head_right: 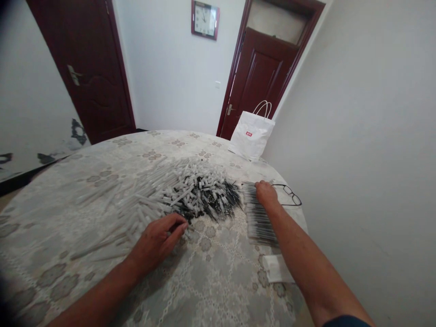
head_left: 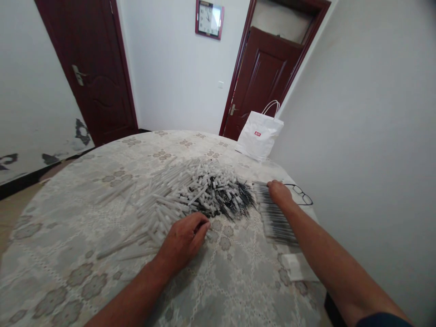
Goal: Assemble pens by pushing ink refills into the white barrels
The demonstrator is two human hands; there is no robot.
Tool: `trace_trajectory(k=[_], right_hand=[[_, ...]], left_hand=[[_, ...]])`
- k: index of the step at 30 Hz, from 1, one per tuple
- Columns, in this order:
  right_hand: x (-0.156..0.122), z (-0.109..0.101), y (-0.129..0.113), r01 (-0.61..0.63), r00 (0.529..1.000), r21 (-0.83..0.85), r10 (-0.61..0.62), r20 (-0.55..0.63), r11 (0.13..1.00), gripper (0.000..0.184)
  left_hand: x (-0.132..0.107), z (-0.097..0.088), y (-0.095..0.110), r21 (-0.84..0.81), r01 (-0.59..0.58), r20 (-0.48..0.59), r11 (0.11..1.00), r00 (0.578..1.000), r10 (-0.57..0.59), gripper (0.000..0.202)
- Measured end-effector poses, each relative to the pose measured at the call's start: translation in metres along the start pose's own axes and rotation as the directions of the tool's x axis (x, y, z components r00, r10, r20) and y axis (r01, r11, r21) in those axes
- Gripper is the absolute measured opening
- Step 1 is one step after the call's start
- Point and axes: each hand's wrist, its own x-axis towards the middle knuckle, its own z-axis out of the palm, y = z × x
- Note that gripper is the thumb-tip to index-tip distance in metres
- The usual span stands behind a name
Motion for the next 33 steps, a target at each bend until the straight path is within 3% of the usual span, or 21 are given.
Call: trace_trajectory(k=[7,17,33], right_hand=[[-0.002,-0.004,0.005,-0.042,0.999,-0.004,0.042,-0.019,0.999,0.036],[0.013,0.023,0.020,-0.055,0.998,0.000,0.055,0.028,0.998,0.034],[0.030,0.027,0.015,-0.059,0.998,0.002,0.059,0.037,0.998,0.034]], left_hand=[[0.001,0.001,-0.005,0.035,0.010,-0.015,0.999,1.000,-0.010,0.019],[0.001,-0.002,-0.010,0.072,0.036,-0.021,0.997,0.999,-0.035,0.018],[0.002,-0.007,-0.008,0.122,0.039,-0.052,0.992,0.998,-0.032,0.020]])
